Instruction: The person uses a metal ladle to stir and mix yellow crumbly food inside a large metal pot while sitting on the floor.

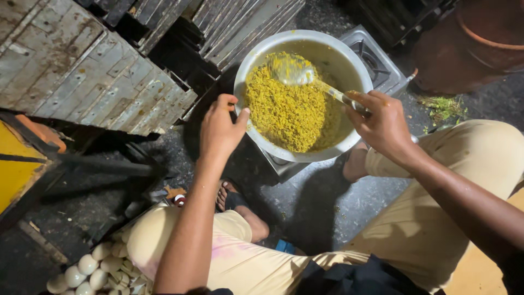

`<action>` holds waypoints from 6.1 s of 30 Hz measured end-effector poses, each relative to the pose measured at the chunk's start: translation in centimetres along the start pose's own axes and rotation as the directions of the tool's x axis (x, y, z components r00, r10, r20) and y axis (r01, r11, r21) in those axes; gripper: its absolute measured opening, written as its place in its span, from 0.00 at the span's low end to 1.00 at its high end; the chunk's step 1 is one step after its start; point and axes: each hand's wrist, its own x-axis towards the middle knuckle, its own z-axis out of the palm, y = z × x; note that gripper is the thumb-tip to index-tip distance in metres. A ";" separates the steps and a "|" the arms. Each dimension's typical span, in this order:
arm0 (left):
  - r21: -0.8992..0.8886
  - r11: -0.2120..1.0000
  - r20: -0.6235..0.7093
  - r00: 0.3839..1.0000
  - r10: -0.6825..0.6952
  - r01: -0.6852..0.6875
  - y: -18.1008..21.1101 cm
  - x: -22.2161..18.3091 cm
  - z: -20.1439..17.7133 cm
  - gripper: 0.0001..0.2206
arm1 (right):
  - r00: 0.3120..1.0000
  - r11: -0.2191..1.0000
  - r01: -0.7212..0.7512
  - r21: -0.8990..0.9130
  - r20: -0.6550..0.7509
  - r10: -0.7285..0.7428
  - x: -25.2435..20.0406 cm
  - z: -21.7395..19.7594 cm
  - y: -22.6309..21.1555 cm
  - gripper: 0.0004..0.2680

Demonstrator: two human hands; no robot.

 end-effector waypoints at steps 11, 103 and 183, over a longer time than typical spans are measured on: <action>-0.307 0.950 0.329 0.942 0.058 0.049 5.0 -0.6 3.4 0.17 | 0.822 0.157 -0.473 0.867 0.370 0.433 3.4 6.2 -1.6 0.06; 0.366 0.885 0.256 0.883 -0.392 0.287 -1.4 1.3 0.6 0.11 | 0.793 0.825 -0.516 0.231 0.492 0.358 2.3 5.7 3.1 0.14; 0.269 0.924 0.322 0.878 -0.354 0.274 0.3 3.3 0.8 0.13 | 0.360 0.909 0.358 -0.212 0.930 0.075 2.6 4.6 -0.9 0.37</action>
